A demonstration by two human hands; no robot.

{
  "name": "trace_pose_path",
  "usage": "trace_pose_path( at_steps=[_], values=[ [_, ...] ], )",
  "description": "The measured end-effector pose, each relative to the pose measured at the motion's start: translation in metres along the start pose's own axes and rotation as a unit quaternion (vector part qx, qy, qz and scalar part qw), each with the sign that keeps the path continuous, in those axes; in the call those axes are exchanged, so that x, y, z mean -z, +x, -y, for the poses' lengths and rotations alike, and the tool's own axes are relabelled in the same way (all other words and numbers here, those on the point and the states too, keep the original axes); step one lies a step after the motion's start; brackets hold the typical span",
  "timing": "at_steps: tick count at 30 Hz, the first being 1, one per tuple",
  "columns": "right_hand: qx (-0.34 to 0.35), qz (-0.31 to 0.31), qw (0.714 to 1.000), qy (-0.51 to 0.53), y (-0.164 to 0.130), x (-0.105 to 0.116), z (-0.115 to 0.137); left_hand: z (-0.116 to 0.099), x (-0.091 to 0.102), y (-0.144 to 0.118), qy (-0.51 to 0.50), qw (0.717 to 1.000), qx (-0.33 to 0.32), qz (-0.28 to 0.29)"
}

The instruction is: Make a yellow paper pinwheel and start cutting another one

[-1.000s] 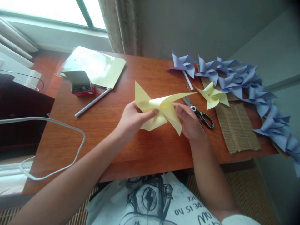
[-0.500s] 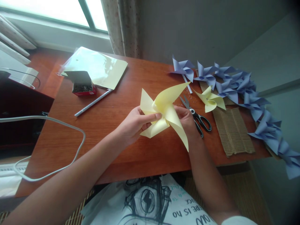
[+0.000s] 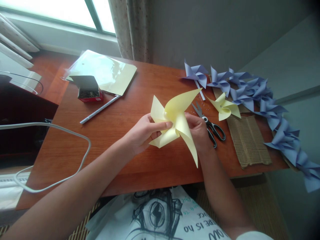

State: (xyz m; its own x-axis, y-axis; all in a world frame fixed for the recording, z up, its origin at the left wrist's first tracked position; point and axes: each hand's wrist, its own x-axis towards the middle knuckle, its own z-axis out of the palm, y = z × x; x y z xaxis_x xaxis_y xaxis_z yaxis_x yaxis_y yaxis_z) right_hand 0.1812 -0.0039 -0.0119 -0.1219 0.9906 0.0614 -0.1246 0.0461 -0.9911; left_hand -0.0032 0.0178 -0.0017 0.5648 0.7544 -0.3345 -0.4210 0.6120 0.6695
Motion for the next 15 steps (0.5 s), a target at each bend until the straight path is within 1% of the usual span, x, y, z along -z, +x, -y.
trace_pose_path(
  at_steps=[6,10,15],
  values=[
    [-0.024,-0.016,0.999,-0.019,-0.0007,-0.0028,0.0054,0.0005,0.0013,0.0009,0.01,1.0,-0.003,0.01],
    [-0.028,-0.022,0.999,-0.023,0.0003,-0.0026,0.0047,0.0007,0.0008,0.001,0.016,1.0,-0.009,0.0],
    [-0.05,-0.04,0.998,-0.022,0.0005,-0.004,0.007,0.0002,0.0007,0.0003,0.022,1.0,-0.007,-0.011]
  ],
)
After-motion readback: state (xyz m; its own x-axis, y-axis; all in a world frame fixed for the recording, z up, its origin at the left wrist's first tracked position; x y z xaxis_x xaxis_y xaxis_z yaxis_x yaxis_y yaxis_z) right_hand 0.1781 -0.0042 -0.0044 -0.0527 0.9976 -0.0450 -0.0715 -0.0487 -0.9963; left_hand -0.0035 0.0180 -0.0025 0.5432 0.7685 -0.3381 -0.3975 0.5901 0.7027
